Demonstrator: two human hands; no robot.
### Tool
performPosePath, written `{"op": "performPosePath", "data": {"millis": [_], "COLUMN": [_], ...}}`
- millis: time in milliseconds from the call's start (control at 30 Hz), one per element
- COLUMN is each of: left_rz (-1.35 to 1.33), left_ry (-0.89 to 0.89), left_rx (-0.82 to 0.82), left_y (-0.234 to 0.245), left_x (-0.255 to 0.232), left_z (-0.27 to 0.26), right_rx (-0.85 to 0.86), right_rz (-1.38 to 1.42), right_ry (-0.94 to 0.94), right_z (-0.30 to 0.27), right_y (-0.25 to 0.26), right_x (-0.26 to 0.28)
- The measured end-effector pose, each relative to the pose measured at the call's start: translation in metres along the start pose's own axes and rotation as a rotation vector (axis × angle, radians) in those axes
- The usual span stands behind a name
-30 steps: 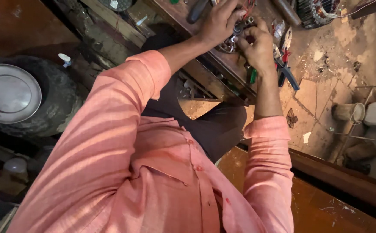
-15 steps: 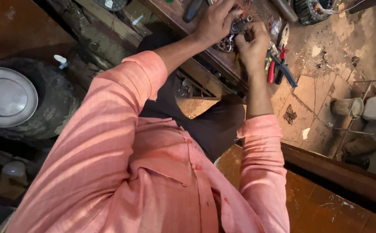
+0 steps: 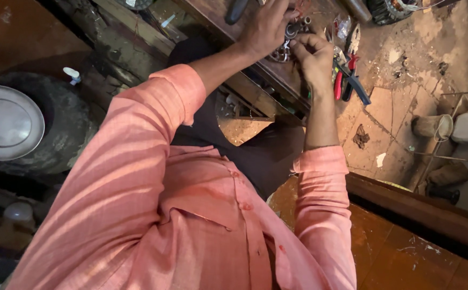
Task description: The person assembles a small electric motor by inserting copper wire coils into a stator core and securing them with a hammer. They then attach the stator to a circular metal housing and tap the assembly to seat the components.
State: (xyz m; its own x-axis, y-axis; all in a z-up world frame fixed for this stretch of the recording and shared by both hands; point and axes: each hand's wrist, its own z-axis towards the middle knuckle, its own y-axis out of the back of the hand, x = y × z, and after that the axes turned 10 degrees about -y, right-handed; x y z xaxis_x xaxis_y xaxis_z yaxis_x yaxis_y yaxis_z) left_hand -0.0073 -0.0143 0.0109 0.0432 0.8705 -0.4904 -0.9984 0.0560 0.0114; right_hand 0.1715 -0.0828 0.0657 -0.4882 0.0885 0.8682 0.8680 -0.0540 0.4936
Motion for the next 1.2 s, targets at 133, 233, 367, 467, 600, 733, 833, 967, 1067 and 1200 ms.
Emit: {"op": "performPosePath", "data": {"millis": [133,233,367,467,600,733,833,967,1067,1200], "left_rz": [0.079,0.117,0.05,0.008,0.215,-0.019,-0.022,0.046,0.02,0.023], "left_ry": [-0.017,0.0,0.029,-0.008,-0.016,-0.016,-0.051,-0.086,-0.015,-0.049], "left_rx": [-0.02,-0.023,-0.002,-0.008,0.047,0.075,0.11,0.115,0.117,0.106], "left_y": [-0.006,-0.01,-0.008,-0.004,0.006,0.008,0.017,0.022,0.022,0.022], "left_x": [0.007,0.012,0.01,0.001,-0.014,-0.02,-0.024,-0.026,-0.028,-0.03], "left_z": [-0.007,-0.011,-0.011,-0.006,-0.001,0.008,0.005,0.007,0.011,0.009], "right_rx": [-0.047,-0.085,-0.052,0.057,0.032,-0.062,-0.106,-0.111,-0.158,-0.244], "right_rz": [-0.024,0.001,0.085,0.3,0.087,-0.318,-0.352,-0.257,-0.355,-0.271], "right_ry": [0.02,0.11,-0.161,-0.198,-0.195,0.284,0.28,0.173,0.184,0.207], "right_z": [0.0,-0.001,-0.002,-0.003,-0.006,-0.014,-0.015,-0.017,-0.019,-0.018], "right_y": [-0.006,-0.01,-0.011,-0.004,-0.005,0.002,0.0,-0.006,-0.007,-0.012], "right_x": [0.004,0.006,0.007,0.01,0.022,0.033,0.036,0.033,0.027,0.015]}}
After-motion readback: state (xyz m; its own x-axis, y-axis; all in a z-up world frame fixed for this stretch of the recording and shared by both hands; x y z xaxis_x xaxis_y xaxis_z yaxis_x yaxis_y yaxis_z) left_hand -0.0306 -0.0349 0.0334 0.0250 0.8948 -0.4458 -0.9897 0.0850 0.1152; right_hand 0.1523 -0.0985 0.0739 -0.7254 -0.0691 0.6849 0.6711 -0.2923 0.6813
